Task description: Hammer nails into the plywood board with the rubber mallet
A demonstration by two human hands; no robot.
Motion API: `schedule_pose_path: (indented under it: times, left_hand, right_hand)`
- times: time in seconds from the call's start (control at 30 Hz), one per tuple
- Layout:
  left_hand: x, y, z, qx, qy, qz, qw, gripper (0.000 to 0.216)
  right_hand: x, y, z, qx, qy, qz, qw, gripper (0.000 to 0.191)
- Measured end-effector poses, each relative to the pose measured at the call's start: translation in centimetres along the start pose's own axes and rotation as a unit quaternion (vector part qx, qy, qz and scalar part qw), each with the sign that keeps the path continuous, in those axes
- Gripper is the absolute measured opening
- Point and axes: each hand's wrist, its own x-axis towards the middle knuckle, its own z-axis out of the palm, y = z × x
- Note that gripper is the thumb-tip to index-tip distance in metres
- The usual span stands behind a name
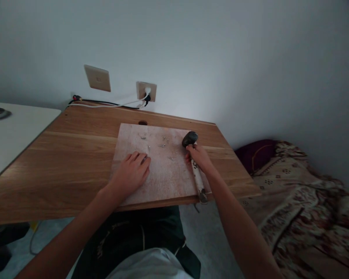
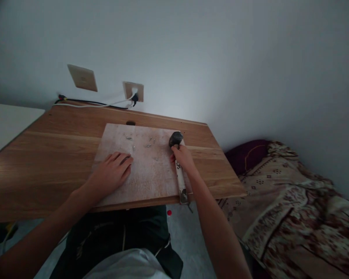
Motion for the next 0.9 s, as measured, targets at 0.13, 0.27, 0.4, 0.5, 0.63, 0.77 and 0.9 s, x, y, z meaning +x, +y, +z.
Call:
schedule_pose_path:
  times: [0.13, 0.27, 0.4, 0.5, 0.63, 0.77, 0.9]
  left_hand:
    - [0.1, -0.1, 0.0, 0.016, -0.002, 0.007, 1.000, 0.027]
    - [0.5, 0.0, 0.4, -0.004, 0.011, -0.001, 1.000, 0.029]
    - [1.2, -0.5, 1.0, -0.023, 0.005, -0.002, 1.000, 0.034]
    - [2.4, -1.5, 1.4, -0.019, -0.019, -0.040, 0.999, 0.044]
    - [4.4, -2.6, 1.9, -0.026, -0.080, -0.091, 0.992, 0.067]
    - [5.9, -2.9, 2.4, -0.050, -0.141, -0.122, 0.981, 0.081]
    - [6.5, -2.9, 2.4, -0.050, -0.160, -0.125, 0.978, 0.084]
  right_hand:
    - [1.1, -0.7, -0.2, -0.019, -0.010, 0.004, 1.000, 0.027]
    - [2.4, -1.5, -0.5, -0.071, -0.011, -0.008, 0.997, 0.033]
    - [3.0, -1.8, -0.3, -0.116, -0.009, -0.021, 0.993, 0.029]
    - [3.7, -1.8, -0.3, -0.147, -0.003, -0.023, 0.989, 0.036]
    - [5.1, -1.7, -0.1, -0.186, 0.018, -0.033, 0.982, 0.040]
    - [6.4, -1.7, 0.4, -0.212, 0.045, -0.061, 0.974, 0.038]
    - [7.2, -1.5, 0.6, -0.222, 0.055, -0.083, 0.970, 0.038]
